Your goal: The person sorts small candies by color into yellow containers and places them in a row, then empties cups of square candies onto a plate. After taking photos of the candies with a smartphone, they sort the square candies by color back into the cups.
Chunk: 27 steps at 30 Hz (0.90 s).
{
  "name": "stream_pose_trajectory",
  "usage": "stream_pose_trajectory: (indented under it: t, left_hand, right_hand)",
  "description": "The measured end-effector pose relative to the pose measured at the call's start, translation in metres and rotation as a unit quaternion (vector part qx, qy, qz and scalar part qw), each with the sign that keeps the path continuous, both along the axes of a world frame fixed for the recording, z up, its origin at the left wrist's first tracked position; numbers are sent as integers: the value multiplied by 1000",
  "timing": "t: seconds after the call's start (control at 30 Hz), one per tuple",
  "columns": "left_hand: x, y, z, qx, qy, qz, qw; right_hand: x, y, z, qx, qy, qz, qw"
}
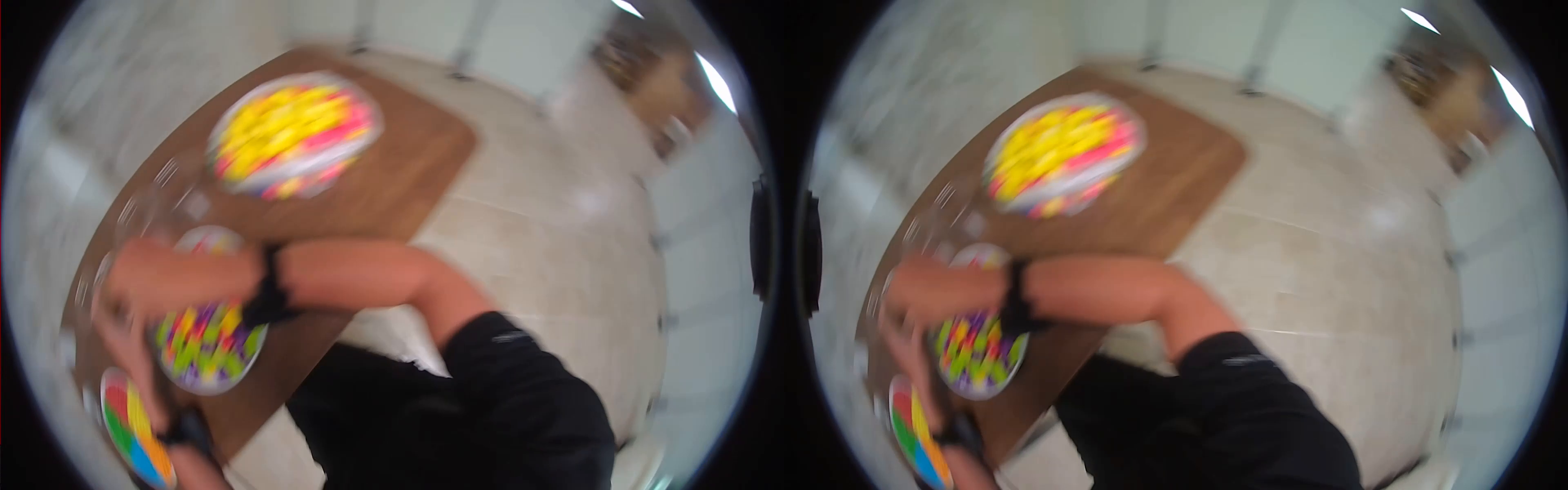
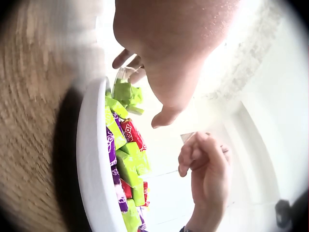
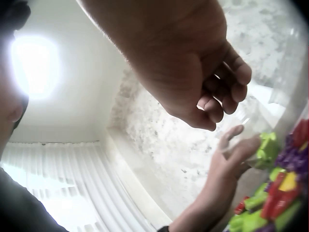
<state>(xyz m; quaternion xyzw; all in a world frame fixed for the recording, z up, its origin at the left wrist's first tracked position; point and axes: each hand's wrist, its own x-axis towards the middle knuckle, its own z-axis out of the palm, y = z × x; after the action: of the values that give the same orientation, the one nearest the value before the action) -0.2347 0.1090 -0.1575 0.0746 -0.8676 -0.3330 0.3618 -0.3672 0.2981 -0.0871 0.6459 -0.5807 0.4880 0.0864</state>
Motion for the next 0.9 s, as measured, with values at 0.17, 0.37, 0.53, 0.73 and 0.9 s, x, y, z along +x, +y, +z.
stream_pose_trajectory:
  t: [0.17, 0.37, 0.53, 0.73, 0.9]
  left_hand:
    - [-14, 24, 31, 93, -30, -15, 995]
    - [-18, 25, 26, 61, -6, -4, 998]
    - [-5, 27, 20, 141, -6, -19, 990]
    - [1, 28, 18, 123, -10, -11, 992]
    - [2, 27, 13, 126, -9, -14, 992]
  right_hand:
    - [-28, 32, -8, 167, -28, -83, 982]
    - [-19, 38, -8, 209, -4, -90, 974]
    - [7, 51, 6, 290, -16, -22, 957]
    - [14, 65, -1, 331, 56, 58, 940]
    - [21, 61, 6, 379, 59, 33, 923]
